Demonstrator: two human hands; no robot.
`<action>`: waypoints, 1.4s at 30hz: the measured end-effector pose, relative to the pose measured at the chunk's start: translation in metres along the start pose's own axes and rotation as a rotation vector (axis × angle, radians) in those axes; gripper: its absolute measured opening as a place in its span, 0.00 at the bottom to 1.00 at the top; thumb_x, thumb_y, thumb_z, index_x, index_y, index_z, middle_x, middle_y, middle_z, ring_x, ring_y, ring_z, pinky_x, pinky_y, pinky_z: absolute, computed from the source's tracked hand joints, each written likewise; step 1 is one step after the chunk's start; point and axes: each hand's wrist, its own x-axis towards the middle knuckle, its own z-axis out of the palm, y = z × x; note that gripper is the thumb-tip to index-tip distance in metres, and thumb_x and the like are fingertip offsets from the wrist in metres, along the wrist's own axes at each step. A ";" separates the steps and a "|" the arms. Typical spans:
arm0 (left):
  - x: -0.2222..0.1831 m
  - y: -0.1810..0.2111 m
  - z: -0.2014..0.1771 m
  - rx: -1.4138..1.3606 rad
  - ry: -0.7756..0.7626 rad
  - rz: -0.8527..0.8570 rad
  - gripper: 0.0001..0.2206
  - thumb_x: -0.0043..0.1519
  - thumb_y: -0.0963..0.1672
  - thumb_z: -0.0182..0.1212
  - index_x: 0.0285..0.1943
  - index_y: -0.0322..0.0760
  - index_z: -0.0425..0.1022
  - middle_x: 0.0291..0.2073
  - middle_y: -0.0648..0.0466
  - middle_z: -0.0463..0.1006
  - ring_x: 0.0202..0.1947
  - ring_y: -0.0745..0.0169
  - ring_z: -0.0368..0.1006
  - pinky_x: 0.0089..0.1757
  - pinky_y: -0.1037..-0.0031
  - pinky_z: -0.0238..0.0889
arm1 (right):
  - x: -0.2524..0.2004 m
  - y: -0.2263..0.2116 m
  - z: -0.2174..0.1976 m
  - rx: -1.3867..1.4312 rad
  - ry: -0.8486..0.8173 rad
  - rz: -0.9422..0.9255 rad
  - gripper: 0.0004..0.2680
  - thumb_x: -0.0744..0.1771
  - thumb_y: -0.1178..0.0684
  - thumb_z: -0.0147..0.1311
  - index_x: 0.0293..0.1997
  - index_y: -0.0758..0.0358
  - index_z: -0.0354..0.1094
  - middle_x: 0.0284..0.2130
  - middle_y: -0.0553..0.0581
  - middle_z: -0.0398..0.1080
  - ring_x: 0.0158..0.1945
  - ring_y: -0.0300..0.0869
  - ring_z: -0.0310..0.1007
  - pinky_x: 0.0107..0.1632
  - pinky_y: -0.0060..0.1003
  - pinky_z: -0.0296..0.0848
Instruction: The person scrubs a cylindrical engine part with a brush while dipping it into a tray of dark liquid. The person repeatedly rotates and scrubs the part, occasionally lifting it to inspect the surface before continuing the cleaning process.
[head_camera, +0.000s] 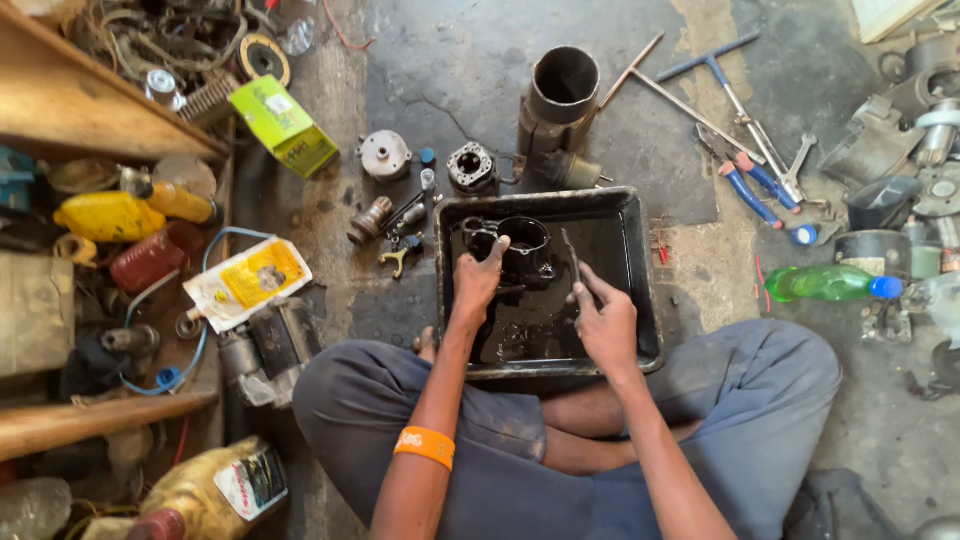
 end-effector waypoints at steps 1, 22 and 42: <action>0.004 -0.002 0.001 -0.025 -0.003 0.002 0.40 0.52 0.63 0.68 0.40 0.15 0.73 0.31 0.41 0.78 0.35 0.59 0.73 0.37 0.60 0.70 | -0.001 0.002 0.003 0.126 -0.025 0.076 0.16 0.70 0.55 0.52 0.66 0.63 0.66 0.29 0.52 0.75 0.20 0.32 0.62 0.23 0.30 0.64; 0.003 -0.019 0.016 -0.227 -0.135 -0.125 0.35 0.52 0.57 0.77 0.43 0.15 0.77 0.28 0.51 0.74 0.26 0.67 0.66 0.27 0.69 0.61 | -0.007 0.012 0.047 0.462 0.069 0.157 0.17 0.69 0.58 0.51 0.68 0.62 0.64 0.27 0.48 0.69 0.15 0.29 0.59 0.18 0.29 0.61; -0.027 0.017 0.006 -0.480 -0.204 -0.085 0.22 0.49 0.52 0.77 0.38 0.28 0.79 0.29 0.52 0.81 0.26 0.65 0.77 0.30 0.71 0.73 | 0.001 0.012 0.039 0.356 0.012 0.209 0.17 0.68 0.58 0.52 0.67 0.60 0.66 0.25 0.48 0.70 0.15 0.30 0.60 0.18 0.30 0.61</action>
